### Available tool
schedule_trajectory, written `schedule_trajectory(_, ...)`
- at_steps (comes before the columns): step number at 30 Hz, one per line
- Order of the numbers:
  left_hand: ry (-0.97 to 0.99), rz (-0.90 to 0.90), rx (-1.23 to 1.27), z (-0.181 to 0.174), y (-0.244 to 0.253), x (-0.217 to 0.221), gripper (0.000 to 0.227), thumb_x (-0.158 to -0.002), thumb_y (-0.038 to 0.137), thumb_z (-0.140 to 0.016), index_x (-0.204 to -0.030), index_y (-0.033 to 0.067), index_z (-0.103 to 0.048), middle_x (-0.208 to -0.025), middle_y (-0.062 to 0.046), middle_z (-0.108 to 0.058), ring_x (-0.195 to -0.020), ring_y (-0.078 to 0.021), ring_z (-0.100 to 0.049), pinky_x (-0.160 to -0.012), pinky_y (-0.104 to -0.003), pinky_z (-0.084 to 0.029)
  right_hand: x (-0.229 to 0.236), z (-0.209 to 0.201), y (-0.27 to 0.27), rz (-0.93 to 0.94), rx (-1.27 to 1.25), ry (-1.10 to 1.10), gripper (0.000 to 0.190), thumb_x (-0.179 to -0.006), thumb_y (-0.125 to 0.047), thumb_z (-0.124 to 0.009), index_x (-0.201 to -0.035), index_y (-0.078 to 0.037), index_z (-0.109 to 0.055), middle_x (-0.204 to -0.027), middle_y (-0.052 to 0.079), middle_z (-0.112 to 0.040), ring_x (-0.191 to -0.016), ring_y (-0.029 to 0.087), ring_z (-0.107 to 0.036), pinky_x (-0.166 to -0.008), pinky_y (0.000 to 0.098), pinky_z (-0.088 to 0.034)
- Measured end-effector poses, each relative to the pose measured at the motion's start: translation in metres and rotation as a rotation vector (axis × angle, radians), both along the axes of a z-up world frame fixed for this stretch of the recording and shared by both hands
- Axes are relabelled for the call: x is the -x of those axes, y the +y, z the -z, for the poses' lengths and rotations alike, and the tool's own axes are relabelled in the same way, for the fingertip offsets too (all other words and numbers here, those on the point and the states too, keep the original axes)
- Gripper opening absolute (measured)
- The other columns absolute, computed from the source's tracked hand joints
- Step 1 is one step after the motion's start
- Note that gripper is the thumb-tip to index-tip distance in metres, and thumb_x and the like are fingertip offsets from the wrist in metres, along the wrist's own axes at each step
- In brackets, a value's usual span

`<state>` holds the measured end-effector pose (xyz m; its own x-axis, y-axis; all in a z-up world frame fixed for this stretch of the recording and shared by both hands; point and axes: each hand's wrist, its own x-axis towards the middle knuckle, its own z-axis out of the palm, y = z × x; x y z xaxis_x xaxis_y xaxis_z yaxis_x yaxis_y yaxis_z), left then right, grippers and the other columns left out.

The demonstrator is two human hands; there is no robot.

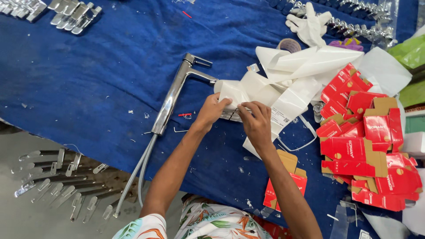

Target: The person repeatedly picks small red boxes from a pile, peels labels from a roll, and sticks them onto the boxes. They then place the labeled boxes into a cardboard carton. The process is repeated continuously throughout the clip.

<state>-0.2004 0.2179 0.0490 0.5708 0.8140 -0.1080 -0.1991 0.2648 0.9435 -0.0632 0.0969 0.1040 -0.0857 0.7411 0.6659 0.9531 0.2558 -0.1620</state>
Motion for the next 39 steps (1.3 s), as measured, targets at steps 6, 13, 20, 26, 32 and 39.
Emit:
schedule_trajectory(6, 0.028, -0.062, 0.094, 0.010, 0.000, -0.010, 0.027, -0.092, 0.015, -0.065, -0.107, -0.0062, -0.072, -0.092, -0.009, -0.075, -0.078, -0.0127, -0.068, -0.069, -0.028, -0.054, 0.000, 0.009, -0.007, -0.026, -0.090, -0.048, 0.021, -0.086, -0.003, -0.077, -0.107, -0.005, -0.074, -0.113, 0.004, -0.069, -0.111, 0.024, -0.062, -0.095, 0.0404, -0.044)
schedule_trajectory(13, 0.365, -0.802, -0.770, -0.041, -0.025, 0.001, 0.046, -0.082, 0.008, -0.078, -0.116, -0.0128, -0.056, -0.101, -0.021, -0.063, -0.095, -0.0334, -0.062, -0.086, -0.042, -0.048, 0.006, -0.047, -0.074, -0.027, -0.063, 0.293, 0.021, -0.084, 0.001, -0.079, -0.103, -0.008, -0.075, -0.101, 0.007, -0.072, -0.095, 0.024, -0.069, -0.084, 0.0338, -0.054)
schedule_trajectory(20, 0.349, 0.137, -0.807, -0.010, -0.180, -0.069, 0.039, -0.098, 0.017, -0.068, -0.135, 0.0052, -0.061, -0.137, -0.013, -0.064, -0.132, -0.0285, -0.059, -0.115, -0.041, -0.047, -0.130, -0.065, -0.190, 0.439, 0.291, 0.994, 0.057, -0.088, -0.006, -0.077, -0.138, -0.005, -0.049, -0.092, 0.006, -0.074, -0.085, 0.010, -0.071, -0.076, 0.0256, -0.056)
schedule_trajectory(26, 0.651, 0.298, -1.301, 0.020, -0.240, -0.109, 0.076, -0.091, 0.046, -0.064, -0.140, -0.0099, -0.048, -0.149, -0.026, -0.047, -0.142, -0.0347, -0.039, -0.112, -0.053, -0.030, -0.163, -0.032, -0.216, 0.585, 0.529, 0.949, 0.042, -0.089, -0.007, -0.078, -0.127, -0.003, -0.062, -0.088, 0.010, -0.075, -0.082, 0.013, -0.071, -0.071, 0.0277, -0.053)
schedule_trajectory(32, 0.599, 0.236, -1.302, 0.042, -0.256, -0.103, 0.065, -0.093, 0.041, -0.069, -0.135, -0.0058, -0.053, -0.144, -0.028, -0.048, -0.144, -0.0414, -0.038, -0.117, -0.053, -0.032, -0.170, 0.004, -0.211, 0.508, 0.611, 0.860, 0.035, -0.090, -0.009, -0.078, -0.122, -0.003, -0.066, -0.090, 0.010, -0.076, -0.082, 0.014, -0.071, -0.074, 0.0283, -0.056)
schedule_trajectory(39, 0.384, 0.137, -1.411, 0.039, -0.255, -0.091, 0.035, -0.095, 0.028, -0.074, -0.112, -0.0007, -0.062, -0.113, -0.017, -0.056, -0.112, -0.0324, -0.053, -0.102, -0.048, -0.043, -0.161, 0.032, -0.166, 0.302, 0.921, 0.791, 0.031, -0.086, -0.010, -0.076, -0.113, -0.003, -0.063, -0.089, 0.012, -0.077, -0.083, 0.019, -0.077, -0.072, 0.0326, -0.059)
